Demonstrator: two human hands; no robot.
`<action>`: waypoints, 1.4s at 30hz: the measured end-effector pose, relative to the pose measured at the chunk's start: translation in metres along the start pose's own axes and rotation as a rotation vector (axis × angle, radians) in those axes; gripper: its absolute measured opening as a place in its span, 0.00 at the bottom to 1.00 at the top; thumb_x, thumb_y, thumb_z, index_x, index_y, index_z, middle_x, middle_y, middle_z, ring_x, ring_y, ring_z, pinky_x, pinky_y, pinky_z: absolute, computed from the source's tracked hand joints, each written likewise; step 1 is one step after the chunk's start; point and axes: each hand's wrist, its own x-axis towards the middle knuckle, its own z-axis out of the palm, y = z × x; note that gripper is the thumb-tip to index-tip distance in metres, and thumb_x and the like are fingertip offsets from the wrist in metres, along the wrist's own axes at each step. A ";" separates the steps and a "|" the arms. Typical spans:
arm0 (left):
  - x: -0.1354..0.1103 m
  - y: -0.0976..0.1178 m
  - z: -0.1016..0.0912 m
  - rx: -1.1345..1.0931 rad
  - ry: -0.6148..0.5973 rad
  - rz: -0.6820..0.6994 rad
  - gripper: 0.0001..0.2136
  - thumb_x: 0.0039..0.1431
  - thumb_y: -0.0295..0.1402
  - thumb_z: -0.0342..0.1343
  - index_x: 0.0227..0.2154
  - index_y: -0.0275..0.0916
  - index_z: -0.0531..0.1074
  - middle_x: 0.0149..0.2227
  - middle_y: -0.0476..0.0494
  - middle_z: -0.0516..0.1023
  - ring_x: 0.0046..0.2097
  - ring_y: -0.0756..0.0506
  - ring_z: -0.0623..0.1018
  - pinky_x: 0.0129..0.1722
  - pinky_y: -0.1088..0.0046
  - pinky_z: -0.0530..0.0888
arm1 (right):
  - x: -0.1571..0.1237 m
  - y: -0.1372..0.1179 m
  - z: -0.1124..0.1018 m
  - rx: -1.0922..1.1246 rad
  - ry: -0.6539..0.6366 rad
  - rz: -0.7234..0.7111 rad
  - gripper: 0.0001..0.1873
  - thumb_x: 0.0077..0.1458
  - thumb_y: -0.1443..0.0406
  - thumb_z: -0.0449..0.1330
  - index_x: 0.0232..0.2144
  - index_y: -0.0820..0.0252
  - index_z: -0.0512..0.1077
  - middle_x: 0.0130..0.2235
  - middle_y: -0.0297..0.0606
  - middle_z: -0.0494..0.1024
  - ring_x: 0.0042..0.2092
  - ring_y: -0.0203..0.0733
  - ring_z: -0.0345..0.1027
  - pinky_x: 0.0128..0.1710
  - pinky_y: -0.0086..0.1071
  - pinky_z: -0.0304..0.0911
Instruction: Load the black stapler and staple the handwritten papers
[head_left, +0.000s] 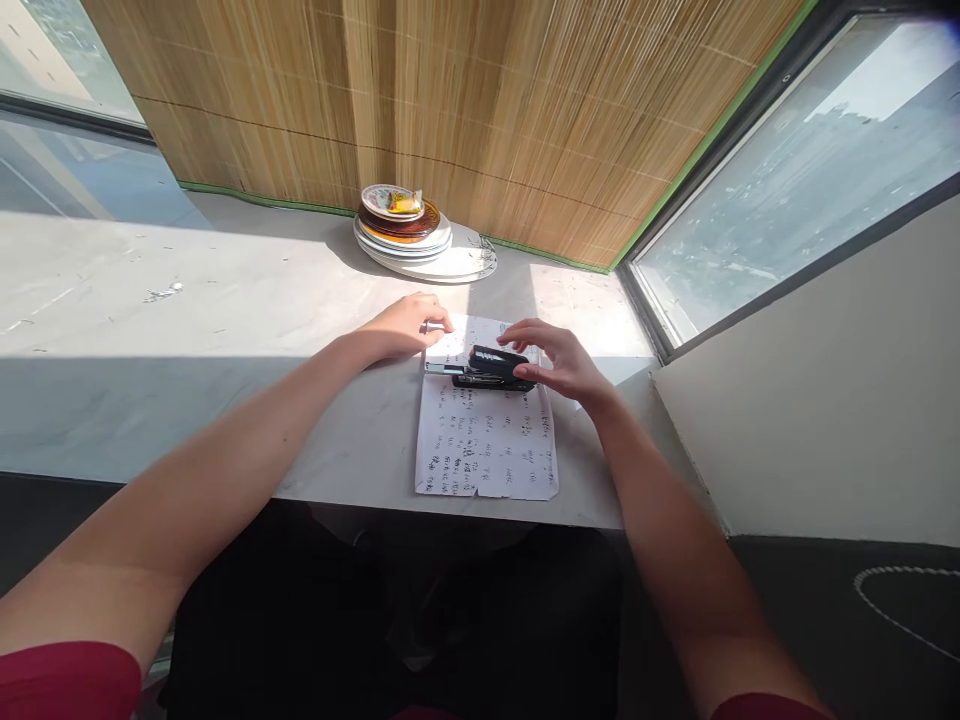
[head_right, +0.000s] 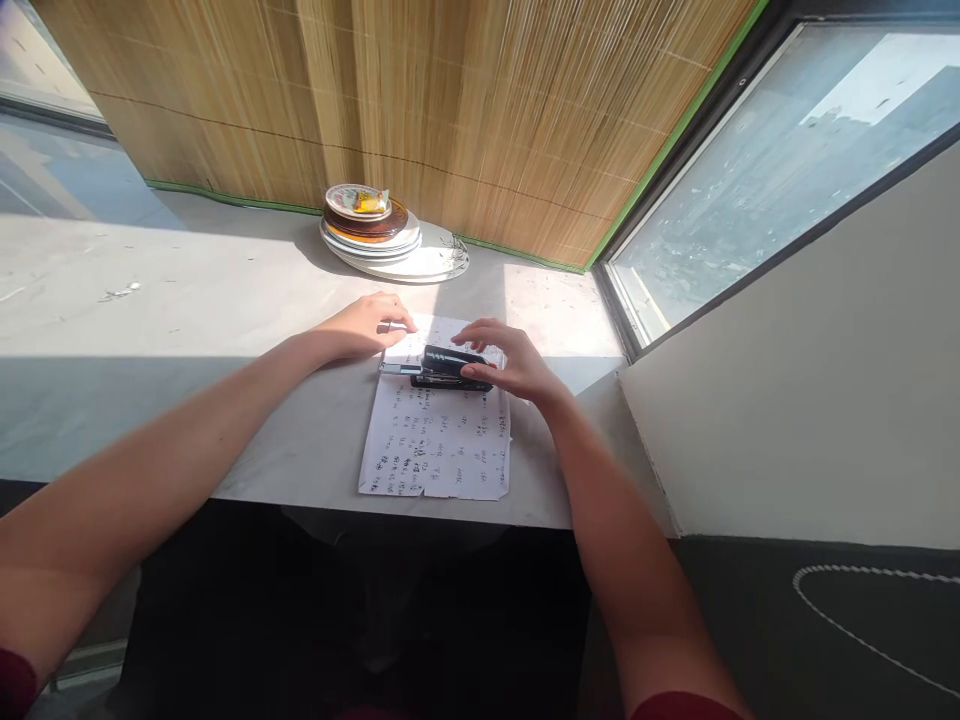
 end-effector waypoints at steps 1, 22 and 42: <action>0.000 -0.001 0.000 0.007 -0.001 0.003 0.14 0.61 0.38 0.54 0.43 0.48 0.83 0.48 0.40 0.79 0.52 0.36 0.75 0.56 0.56 0.74 | 0.003 -0.001 0.006 -0.029 -0.078 -0.008 0.21 0.57 0.50 0.70 0.50 0.49 0.80 0.51 0.40 0.80 0.49 0.47 0.74 0.50 0.42 0.71; -0.003 0.050 0.017 -1.362 -0.003 -0.216 0.21 0.57 0.17 0.52 0.53 0.25 0.76 0.57 0.26 0.79 0.68 0.33 0.73 0.72 0.54 0.68 | 0.008 0.004 0.017 -0.629 0.281 -0.246 0.25 0.68 0.68 0.61 0.58 0.29 0.76 0.54 0.21 0.84 0.62 0.49 0.74 0.66 0.51 0.69; 0.005 0.034 0.021 -1.466 0.097 -0.280 0.20 0.58 0.14 0.52 0.50 0.31 0.78 0.60 0.30 0.78 0.67 0.35 0.74 0.71 0.58 0.71 | 0.002 0.011 0.011 -0.218 0.560 -0.039 0.17 0.60 0.65 0.66 0.52 0.46 0.82 0.47 0.36 0.84 0.49 0.50 0.77 0.52 0.49 0.74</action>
